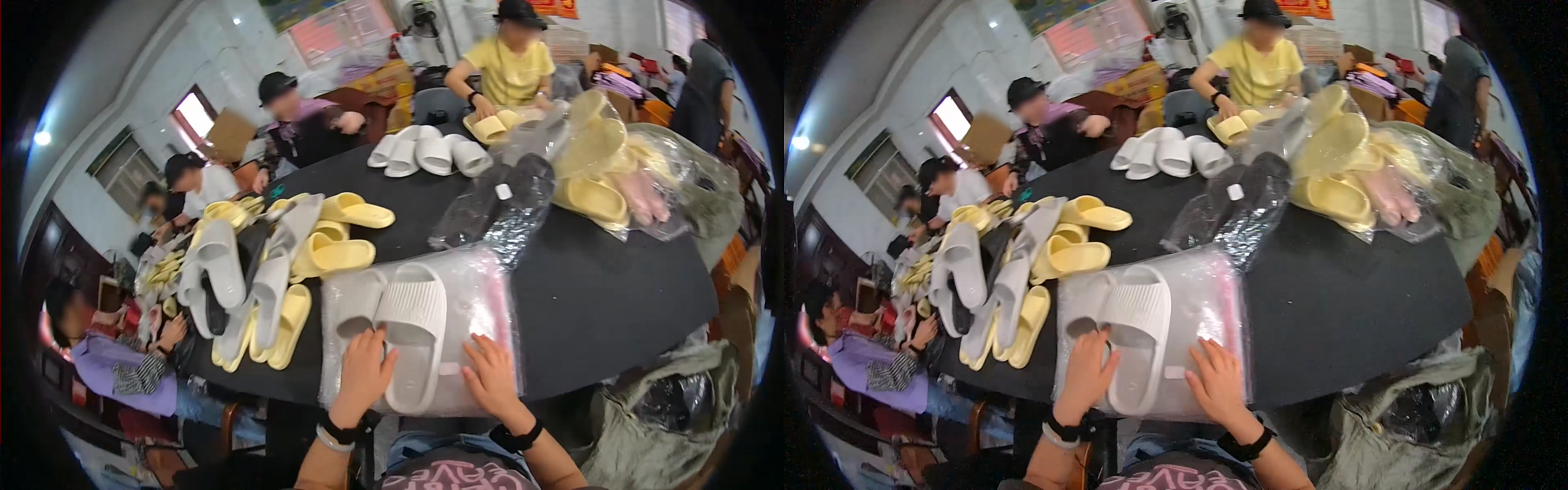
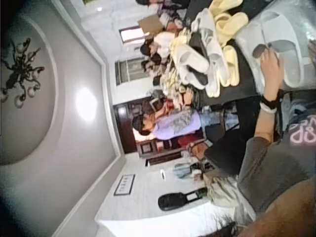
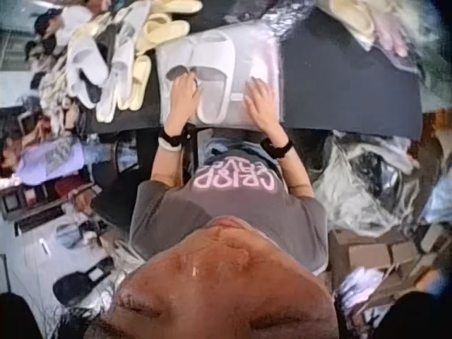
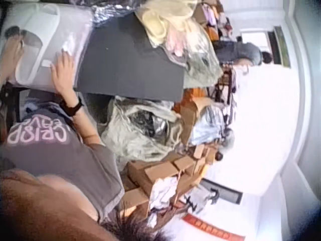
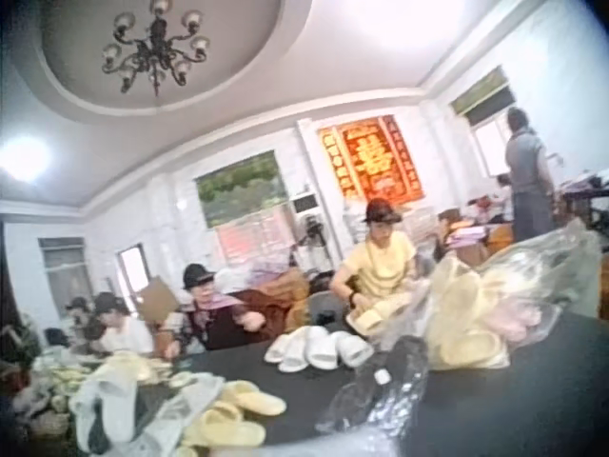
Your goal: The person places pairs of slippers into clear plastic bags at a table. They handle yellow, white, gray, and black slippers, placing them into bags and setting the packaged items aside. Other people are working at the same table in the background.
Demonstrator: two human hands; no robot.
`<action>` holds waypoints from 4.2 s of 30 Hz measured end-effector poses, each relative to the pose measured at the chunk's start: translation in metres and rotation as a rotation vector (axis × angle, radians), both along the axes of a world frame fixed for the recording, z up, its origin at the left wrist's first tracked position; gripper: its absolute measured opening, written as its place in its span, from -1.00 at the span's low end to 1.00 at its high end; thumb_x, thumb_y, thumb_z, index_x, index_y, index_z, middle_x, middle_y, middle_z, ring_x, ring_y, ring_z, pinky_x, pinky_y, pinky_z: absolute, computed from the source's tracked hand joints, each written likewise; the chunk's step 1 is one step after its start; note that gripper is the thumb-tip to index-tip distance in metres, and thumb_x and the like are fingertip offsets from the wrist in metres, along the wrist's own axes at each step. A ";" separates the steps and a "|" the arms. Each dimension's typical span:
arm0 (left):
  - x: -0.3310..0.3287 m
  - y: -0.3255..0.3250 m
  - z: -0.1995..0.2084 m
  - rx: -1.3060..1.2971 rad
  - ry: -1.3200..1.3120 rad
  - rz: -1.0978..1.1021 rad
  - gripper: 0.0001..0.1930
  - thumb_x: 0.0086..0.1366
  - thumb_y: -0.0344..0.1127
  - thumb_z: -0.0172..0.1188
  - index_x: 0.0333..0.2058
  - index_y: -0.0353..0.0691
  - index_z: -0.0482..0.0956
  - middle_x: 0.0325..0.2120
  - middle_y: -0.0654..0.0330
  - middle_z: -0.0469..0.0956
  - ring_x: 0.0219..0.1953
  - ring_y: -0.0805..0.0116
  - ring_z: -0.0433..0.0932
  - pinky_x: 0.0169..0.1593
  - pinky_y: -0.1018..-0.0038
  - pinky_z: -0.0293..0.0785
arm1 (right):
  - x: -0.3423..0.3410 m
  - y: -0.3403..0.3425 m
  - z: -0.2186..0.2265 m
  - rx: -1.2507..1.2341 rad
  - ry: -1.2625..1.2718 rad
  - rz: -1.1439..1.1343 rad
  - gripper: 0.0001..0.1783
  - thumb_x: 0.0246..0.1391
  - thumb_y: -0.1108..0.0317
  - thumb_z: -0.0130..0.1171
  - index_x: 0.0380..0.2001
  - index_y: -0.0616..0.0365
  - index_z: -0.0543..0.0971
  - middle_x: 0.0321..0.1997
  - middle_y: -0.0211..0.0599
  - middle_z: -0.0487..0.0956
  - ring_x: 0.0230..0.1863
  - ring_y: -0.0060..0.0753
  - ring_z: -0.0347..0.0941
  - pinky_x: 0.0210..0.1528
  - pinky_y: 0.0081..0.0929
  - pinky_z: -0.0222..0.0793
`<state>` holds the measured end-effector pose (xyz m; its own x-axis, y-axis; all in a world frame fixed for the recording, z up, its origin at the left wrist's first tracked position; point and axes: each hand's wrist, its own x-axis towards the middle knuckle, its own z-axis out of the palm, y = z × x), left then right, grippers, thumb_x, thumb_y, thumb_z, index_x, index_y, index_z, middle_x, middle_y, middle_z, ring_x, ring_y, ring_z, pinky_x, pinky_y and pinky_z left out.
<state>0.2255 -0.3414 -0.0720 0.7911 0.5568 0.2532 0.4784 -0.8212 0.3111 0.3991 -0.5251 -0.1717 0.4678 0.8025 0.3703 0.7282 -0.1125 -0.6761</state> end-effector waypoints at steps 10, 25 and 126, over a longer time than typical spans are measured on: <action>0.003 0.284 0.055 0.300 -0.089 0.150 -0.60 0.32 -0.22 0.13 0.05 -0.33 0.52 -0.07 -0.14 0.56 -0.01 -0.13 0.47 0.13 0.15 0.33 | -0.002 0.001 0.011 0.026 -0.034 0.018 -0.52 0.18 0.14 0.12 0.14 0.06 0.50 0.31 -0.11 0.36 0.38 -0.06 0.17 0.35 -0.06 -0.01; -0.007 0.044 -0.042 0.158 0.203 -0.073 -0.34 0.28 0.00 0.16 0.27 -0.20 0.32 0.34 -0.10 0.18 0.36 -0.17 0.13 0.38 -0.11 -0.08 | -0.005 0.004 0.010 -0.075 -0.162 -0.031 -0.43 0.12 0.08 0.21 0.17 0.03 0.46 0.32 -0.16 0.34 0.37 -0.11 0.18 0.32 -0.12 0.06; -0.064 0.037 -0.087 -0.058 -0.187 0.196 -0.39 0.39 -0.16 0.03 0.29 -0.43 0.21 0.33 -0.16 0.18 0.39 -0.07 0.11 0.42 0.11 -0.04 | 0.057 0.073 0.082 -0.106 -0.408 0.497 -0.25 0.05 -0.02 0.30 0.19 0.25 0.43 0.27 0.04 0.40 0.35 0.14 0.23 0.34 -0.06 0.18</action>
<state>0.1610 -0.3043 -0.1587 0.6092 0.7127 0.3478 0.5566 -0.6967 0.4527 0.4557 -0.4517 -0.0901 -0.1298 0.9288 0.3470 0.9063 0.2531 -0.3384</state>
